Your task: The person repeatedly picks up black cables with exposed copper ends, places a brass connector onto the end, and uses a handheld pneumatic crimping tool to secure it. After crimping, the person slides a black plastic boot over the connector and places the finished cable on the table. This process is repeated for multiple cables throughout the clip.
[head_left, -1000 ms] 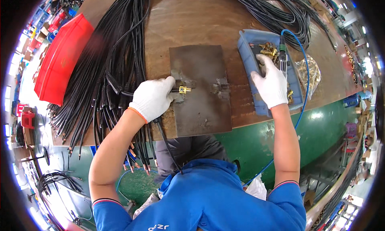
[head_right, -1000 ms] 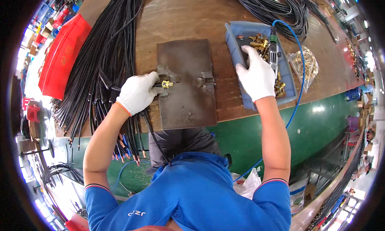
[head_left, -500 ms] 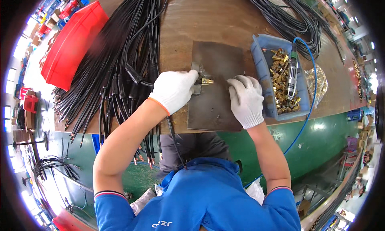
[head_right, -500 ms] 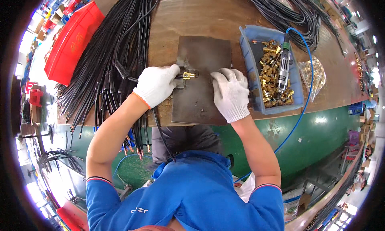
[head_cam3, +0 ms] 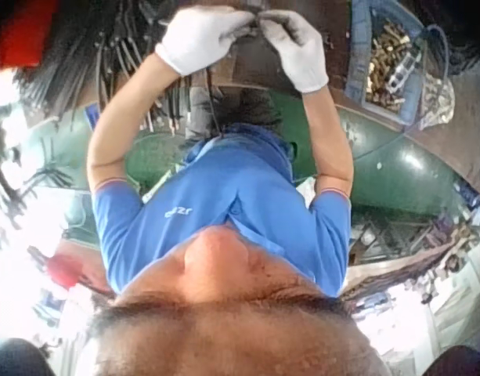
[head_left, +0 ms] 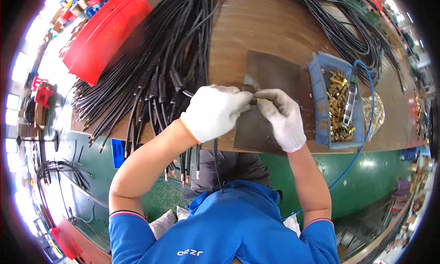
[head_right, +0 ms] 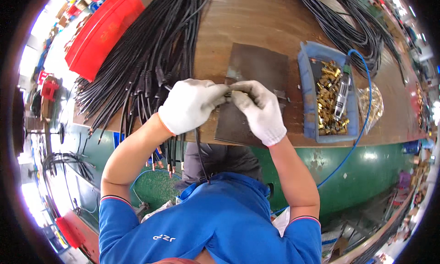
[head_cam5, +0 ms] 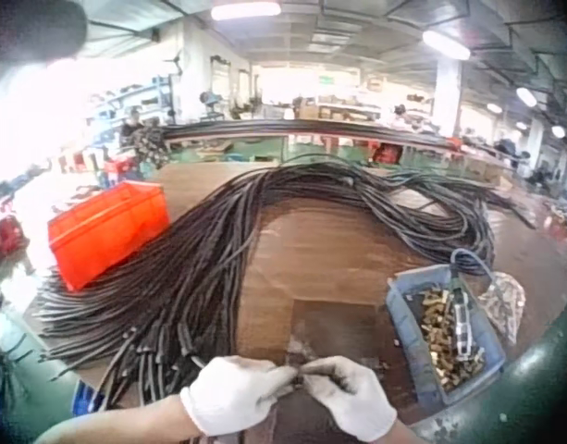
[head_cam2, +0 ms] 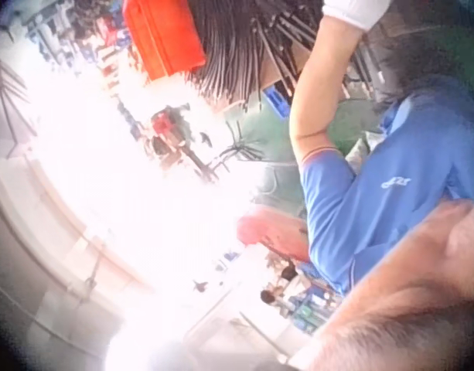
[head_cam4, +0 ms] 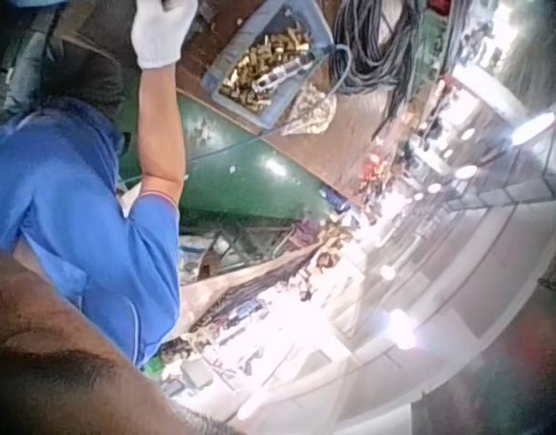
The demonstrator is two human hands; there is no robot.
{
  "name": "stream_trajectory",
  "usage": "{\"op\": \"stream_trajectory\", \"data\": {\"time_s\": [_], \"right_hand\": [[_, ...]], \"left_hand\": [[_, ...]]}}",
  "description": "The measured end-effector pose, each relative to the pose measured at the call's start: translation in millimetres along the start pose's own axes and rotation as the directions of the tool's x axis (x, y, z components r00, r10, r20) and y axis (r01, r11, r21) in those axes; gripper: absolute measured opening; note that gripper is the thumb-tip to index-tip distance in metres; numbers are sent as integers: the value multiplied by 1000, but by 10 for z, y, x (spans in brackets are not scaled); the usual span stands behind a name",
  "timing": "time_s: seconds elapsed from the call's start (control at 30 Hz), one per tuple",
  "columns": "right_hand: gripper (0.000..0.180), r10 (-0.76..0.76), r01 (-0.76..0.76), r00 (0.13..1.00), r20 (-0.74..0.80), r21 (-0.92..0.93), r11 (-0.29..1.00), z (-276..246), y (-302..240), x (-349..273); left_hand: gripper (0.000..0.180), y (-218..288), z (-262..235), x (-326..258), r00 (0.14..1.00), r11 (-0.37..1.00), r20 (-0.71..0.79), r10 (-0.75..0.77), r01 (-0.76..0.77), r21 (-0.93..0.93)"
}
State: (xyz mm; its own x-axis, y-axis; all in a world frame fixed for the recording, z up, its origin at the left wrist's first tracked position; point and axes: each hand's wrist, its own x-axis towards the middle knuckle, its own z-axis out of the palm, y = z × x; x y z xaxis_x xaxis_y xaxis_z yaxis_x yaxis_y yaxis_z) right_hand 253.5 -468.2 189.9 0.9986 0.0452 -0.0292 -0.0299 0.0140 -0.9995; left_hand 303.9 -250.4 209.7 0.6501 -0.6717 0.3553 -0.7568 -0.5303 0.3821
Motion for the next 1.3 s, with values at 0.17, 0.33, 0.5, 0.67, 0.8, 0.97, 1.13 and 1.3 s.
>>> {"op": "stream_trajectory", "data": {"time_s": [0.17,0.33,0.5,0.67,0.8,0.97,1.13,1.3], "right_hand": [[22,185,-205,977,111,219,954,-9,-113,109],[24,120,-125,992,39,189,974,-148,-350,164],[26,29,-61,997,74,477,877,-272,-482,268],[35,-22,47,997,-69,382,923,-122,-743,131],[28,-153,167,986,-69,328,930,-244,-911,-59],[27,-208,235,968,-143,206,950,-331,-1035,-293],[25,-214,239,963,-166,149,959,-474,-1044,-399],[25,-185,196,972,-142,72,978,-534,-908,-493]], "left_hand": [[33,-13,-83,-90,998,997,-61,25,-21,74],[66,-303,-907,-143,998,998,19,-65,65,1],[60,-587,-992,-353,977,964,32,-213,204,169],[49,-592,-837,-272,998,981,-35,-58,63,186],[42,-450,-766,-299,998,999,-50,-24,23,-36],[39,-268,-667,-237,997,952,52,-52,66,-299],[41,-154,-601,-216,996,921,84,-29,60,-386],[47,4,-454,-229,993,925,50,-110,121,-361]]}}
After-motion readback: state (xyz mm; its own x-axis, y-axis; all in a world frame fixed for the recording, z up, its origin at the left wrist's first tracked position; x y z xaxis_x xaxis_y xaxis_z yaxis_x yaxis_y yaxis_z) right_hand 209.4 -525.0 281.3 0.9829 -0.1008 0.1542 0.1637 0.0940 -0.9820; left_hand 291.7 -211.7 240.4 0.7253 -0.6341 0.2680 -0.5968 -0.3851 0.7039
